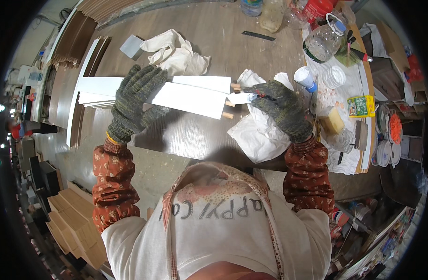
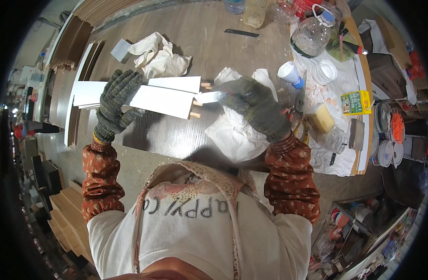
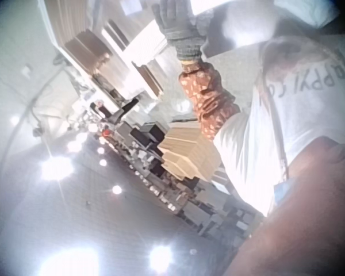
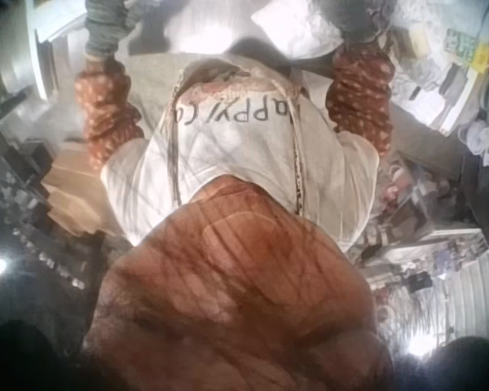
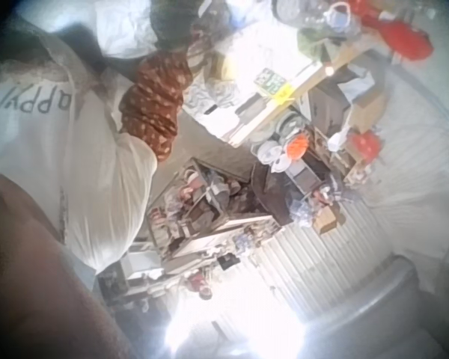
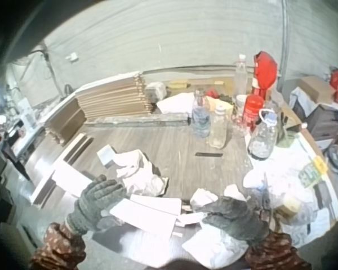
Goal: The person wipes down white wooden furniture components using a white cloth, turning the pieces over to clean all sides and stacking them on a workbench.
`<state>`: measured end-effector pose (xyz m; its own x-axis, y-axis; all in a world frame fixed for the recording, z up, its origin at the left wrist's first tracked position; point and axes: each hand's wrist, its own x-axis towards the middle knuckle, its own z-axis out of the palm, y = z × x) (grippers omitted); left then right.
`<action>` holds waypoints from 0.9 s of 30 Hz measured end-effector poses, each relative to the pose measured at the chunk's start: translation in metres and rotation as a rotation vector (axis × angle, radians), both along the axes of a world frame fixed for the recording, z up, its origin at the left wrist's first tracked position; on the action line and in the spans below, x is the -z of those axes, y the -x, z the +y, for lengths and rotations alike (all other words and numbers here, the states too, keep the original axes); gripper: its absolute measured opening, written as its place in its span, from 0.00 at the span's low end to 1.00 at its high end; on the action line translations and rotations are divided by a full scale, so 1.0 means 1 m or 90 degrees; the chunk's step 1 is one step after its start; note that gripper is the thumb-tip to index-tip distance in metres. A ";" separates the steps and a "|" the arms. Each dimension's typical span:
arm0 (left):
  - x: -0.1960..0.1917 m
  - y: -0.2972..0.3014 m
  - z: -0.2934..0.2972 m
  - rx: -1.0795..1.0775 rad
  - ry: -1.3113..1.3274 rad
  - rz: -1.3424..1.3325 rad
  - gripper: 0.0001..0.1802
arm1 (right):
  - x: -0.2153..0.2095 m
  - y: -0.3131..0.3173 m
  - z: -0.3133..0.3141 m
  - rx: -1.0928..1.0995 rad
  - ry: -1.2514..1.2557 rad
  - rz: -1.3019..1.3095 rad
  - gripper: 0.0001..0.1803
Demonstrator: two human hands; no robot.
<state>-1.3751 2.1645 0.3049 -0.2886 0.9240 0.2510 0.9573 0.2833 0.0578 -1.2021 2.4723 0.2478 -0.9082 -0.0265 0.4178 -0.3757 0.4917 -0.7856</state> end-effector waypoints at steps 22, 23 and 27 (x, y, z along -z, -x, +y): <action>0.001 0.001 -0.001 -0.009 -0.008 -0.019 0.35 | 0.027 0.013 0.010 -0.068 -0.166 -0.004 0.13; 0.002 0.001 -0.002 -0.011 -0.006 -0.020 0.35 | 0.027 0.010 0.009 -0.070 -0.044 -0.078 0.13; 0.001 0.001 -0.002 -0.014 -0.001 -0.016 0.35 | 0.022 0.001 0.005 -0.059 0.200 -0.243 0.15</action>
